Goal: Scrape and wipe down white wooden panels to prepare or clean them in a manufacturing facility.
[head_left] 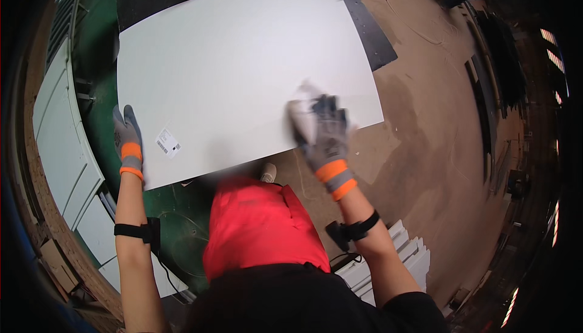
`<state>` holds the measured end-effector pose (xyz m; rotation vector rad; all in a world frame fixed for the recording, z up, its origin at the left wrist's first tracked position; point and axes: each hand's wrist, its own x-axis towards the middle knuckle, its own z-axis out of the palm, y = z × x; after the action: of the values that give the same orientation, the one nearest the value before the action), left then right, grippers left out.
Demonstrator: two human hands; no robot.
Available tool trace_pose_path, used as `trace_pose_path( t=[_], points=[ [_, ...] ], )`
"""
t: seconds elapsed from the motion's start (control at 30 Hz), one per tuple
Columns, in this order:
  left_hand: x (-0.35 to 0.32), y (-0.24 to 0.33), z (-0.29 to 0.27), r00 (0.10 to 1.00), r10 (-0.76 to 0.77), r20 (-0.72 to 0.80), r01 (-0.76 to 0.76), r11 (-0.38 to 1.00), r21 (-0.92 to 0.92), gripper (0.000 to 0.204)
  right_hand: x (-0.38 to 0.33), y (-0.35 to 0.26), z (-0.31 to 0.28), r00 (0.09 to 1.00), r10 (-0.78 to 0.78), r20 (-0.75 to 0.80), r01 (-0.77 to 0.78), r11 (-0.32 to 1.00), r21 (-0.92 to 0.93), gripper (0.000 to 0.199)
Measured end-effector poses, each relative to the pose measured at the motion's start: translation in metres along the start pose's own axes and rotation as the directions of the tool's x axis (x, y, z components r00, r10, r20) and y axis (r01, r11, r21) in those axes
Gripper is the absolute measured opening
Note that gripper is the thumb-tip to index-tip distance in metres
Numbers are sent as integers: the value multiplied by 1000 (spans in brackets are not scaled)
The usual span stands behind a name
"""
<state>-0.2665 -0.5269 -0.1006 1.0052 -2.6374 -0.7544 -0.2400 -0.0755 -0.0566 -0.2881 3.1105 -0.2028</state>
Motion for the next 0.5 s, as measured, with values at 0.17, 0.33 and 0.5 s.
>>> trace_pose_path(
  t=[0.17, 0.33, 0.5],
  points=[
    [-1, -1, -7, 999, 41, -8, -41, 998, -38, 55, 36, -150, 7, 925, -377, 51, 335, 869, 363, 84],
    [-2, 2, -5, 993, 109, -45, -110, 994, -11, 53, 101, -118, 9, 974, -221, -43, 225, 948, 223, 80],
    [0, -4, -6, 998, 48, 28, -47, 998, -37, 58, 64, 90, 0, 912, 339, -233, -348, 937, 1, 76]
  ],
)
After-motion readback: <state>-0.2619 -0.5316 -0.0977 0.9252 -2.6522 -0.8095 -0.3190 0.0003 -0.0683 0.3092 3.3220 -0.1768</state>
